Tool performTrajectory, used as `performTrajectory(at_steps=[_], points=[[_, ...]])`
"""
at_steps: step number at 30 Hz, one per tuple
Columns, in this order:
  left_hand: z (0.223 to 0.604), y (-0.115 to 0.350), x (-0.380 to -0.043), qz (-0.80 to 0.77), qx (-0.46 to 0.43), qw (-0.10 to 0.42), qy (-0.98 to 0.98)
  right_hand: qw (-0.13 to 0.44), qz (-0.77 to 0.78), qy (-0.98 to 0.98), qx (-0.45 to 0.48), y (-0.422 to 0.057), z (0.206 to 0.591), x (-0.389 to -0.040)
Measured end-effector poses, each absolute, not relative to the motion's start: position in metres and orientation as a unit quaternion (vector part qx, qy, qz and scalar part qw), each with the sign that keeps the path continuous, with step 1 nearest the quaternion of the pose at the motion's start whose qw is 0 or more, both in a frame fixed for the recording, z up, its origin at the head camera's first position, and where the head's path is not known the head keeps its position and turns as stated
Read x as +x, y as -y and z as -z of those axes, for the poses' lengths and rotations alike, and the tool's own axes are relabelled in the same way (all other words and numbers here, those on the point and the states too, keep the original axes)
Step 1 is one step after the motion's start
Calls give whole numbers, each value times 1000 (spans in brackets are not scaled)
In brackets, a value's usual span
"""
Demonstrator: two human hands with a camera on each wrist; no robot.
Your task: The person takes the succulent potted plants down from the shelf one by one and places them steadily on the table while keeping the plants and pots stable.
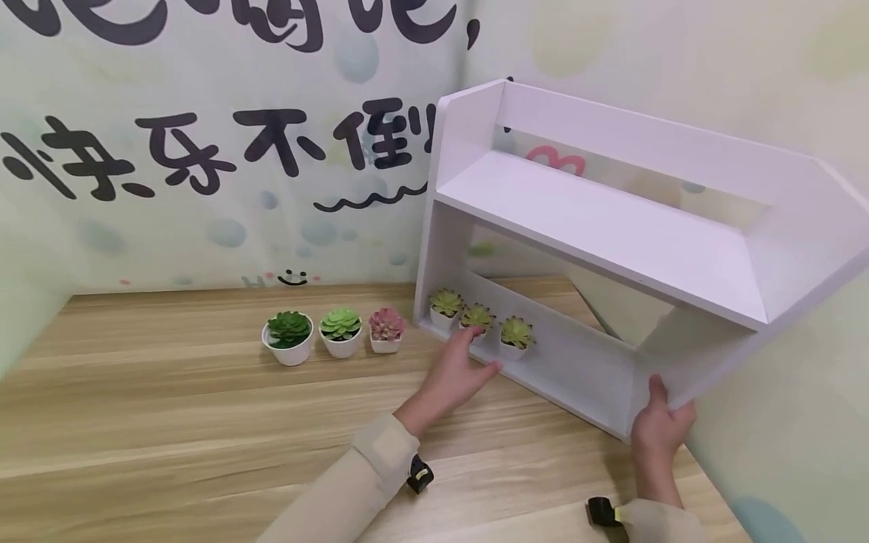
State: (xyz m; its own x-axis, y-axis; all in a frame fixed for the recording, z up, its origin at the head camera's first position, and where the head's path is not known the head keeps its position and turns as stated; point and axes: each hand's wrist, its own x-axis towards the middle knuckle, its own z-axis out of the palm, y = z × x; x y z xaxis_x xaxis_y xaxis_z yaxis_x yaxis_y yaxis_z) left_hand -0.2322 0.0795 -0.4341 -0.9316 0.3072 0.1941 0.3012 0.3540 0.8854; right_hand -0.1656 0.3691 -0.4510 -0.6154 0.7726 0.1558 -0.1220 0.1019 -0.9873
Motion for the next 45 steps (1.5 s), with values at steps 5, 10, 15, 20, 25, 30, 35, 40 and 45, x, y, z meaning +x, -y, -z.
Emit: performTrajectory(at_steps=[5,10,15,20,25,30,35,40,45], points=[[442,-90,-237,-556,194,-7,-808,361,-616,657,-240,-367,452,-170],[449,-106,-238,-594,179,9,-784,356,-603,672,-240,-367,453,-170],[452,-122,-240,-591,153,24,-792,356,-589,682,-248,-366,452,-169],[455,-135,-246,-605,111,26,-788,359,-589,680,-249,-365,452,-171],[456,-146,-249,-628,56,36,-775,359,-597,674,-245,-362,454,-172],[460,-157,-250,-629,47,29,-776,361,-592,675,-254,-364,454,-168],[461,-164,-253,-629,53,13,-775,370,-593,670,-252,-366,452,-165],[462,-166,-258,-629,60,7,-775,372,-589,673,-247,-366,451,-166],[462,-164,-260,-614,76,8,-785,370,-588,673,-256,-366,451,-166]])
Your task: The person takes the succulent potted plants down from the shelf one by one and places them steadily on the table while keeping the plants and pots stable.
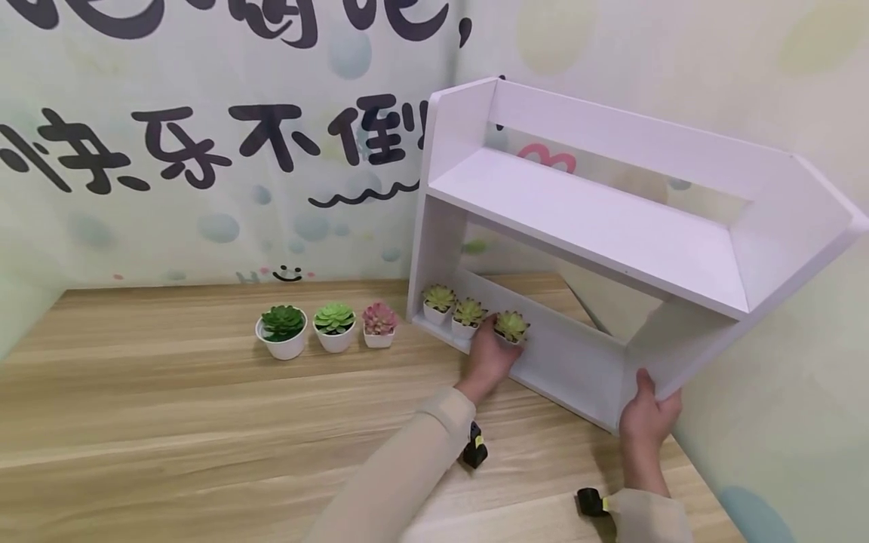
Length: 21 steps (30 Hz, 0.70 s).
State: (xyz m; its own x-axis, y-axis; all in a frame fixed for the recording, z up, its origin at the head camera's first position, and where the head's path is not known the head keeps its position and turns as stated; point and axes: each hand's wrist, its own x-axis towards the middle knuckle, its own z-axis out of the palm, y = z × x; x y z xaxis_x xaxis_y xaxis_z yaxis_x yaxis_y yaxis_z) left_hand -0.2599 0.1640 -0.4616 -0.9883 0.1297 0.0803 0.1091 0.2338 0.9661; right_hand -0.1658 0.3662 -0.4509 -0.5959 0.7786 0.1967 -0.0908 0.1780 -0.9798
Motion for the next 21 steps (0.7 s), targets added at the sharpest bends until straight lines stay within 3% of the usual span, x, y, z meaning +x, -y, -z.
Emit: performTrajectory(at_steps=[12,21], points=[[456,-155,-253,-599,77,15,-797,372,-585,676,-249,-367,453,-166],[449,-123,-246,-582,92,9,-808,371,-588,675,-248,-364,453,-166]])
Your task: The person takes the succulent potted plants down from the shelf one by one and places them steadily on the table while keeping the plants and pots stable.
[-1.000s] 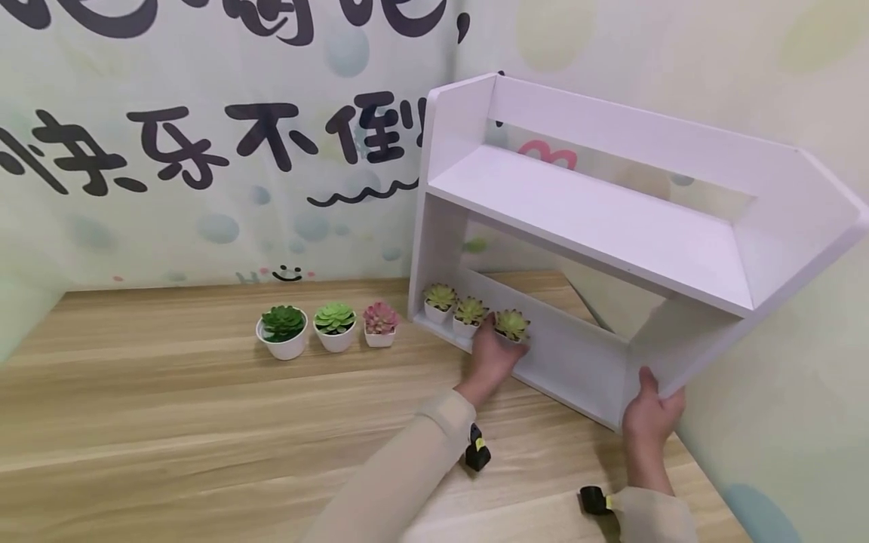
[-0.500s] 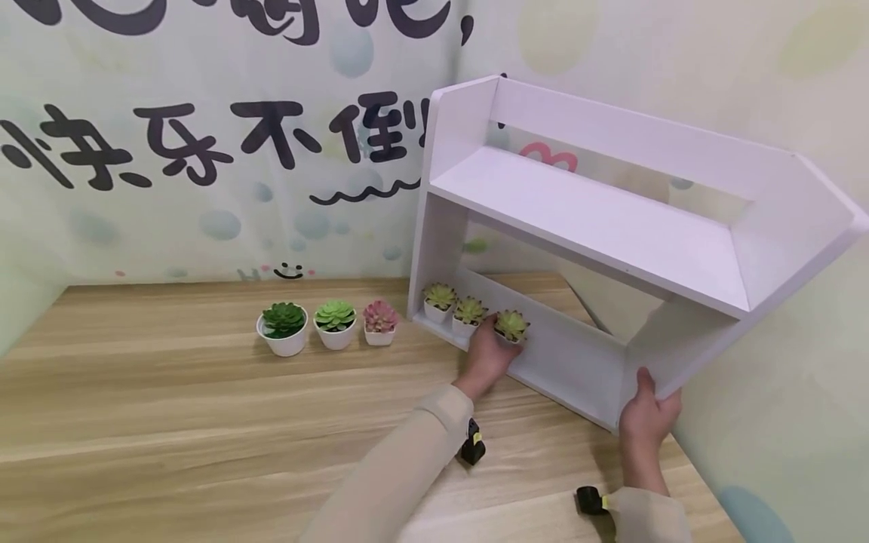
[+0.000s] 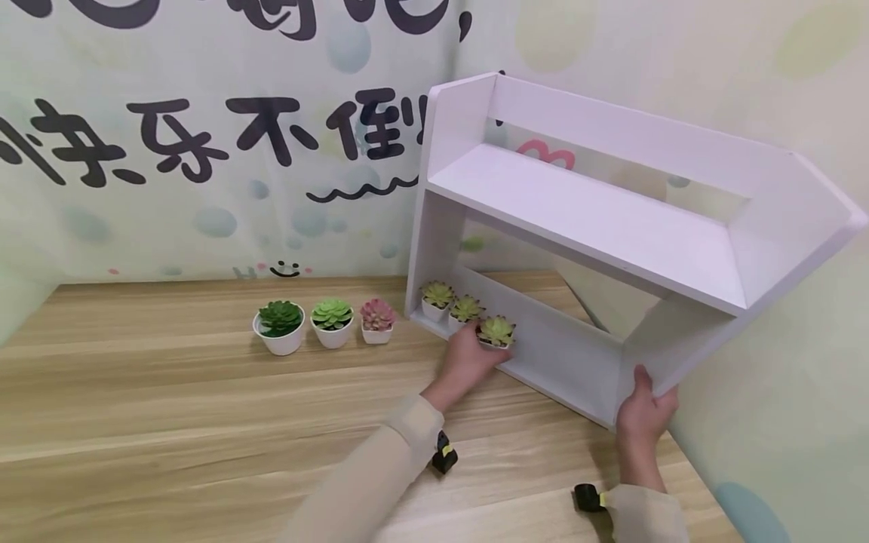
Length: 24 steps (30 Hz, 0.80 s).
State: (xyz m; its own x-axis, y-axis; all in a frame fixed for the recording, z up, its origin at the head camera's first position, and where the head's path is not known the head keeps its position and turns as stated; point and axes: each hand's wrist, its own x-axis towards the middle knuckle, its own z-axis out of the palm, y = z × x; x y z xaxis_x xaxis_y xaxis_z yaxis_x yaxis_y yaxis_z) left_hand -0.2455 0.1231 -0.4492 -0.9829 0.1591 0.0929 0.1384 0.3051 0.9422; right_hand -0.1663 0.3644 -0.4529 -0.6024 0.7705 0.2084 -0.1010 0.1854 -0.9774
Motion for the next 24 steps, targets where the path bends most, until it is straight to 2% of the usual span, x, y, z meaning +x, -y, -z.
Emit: performTrajectory(at_steps=[10,24], points=[[437,-88,-236,-557,122,-12,-821,366,-597,669,-248,-366,453,-166],[430,-37,-218,-503,63,-57,-860,357,-607,660,-262,-364,451,-166]])
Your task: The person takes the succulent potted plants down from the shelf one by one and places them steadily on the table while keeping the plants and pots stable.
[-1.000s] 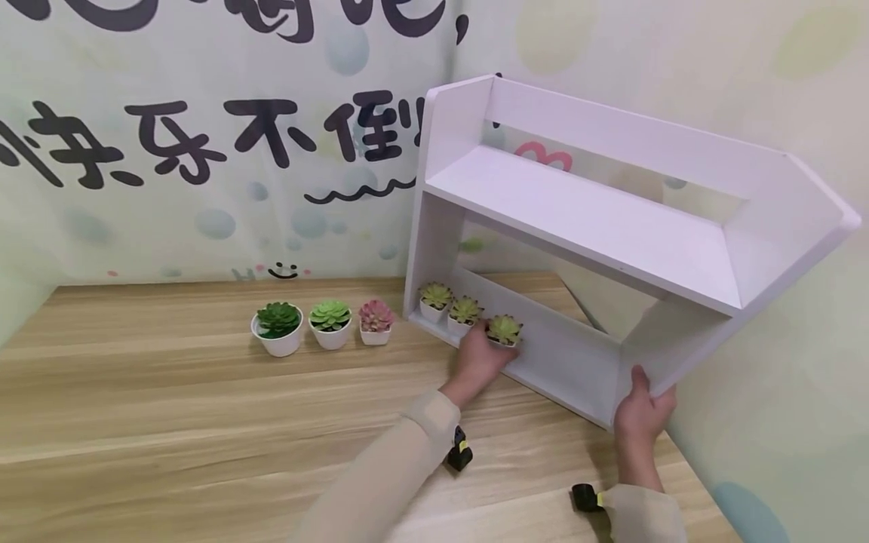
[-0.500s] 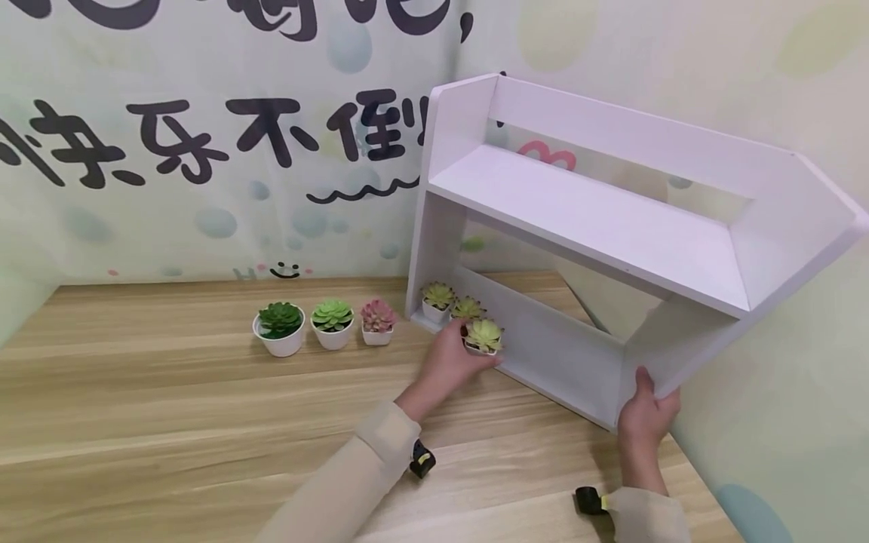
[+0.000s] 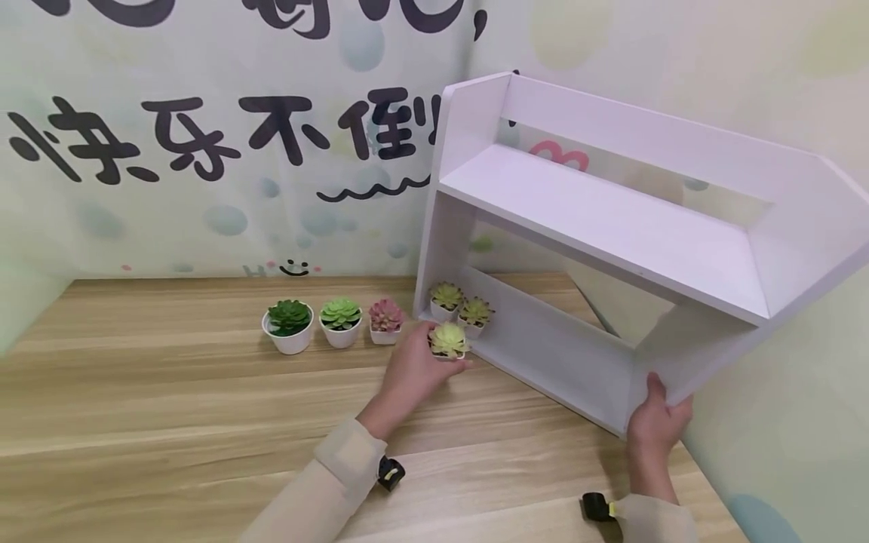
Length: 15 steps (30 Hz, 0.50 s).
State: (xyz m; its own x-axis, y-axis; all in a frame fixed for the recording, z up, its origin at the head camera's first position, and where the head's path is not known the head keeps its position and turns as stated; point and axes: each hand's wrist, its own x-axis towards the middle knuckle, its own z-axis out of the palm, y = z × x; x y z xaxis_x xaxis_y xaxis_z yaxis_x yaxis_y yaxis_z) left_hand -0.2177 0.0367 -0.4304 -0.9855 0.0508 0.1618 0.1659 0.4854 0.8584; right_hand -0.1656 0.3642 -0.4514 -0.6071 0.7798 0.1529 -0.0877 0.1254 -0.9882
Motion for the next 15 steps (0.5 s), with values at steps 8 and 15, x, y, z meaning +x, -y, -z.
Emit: performTrajectory(at_steps=[8,15], points=[[434,-2,-209,465,-8,71,882,362,-613,653,-259,-364,453,-169],[444,13,-209,436,20,61,898,355,-615,651,-271,-364,451,-167]])
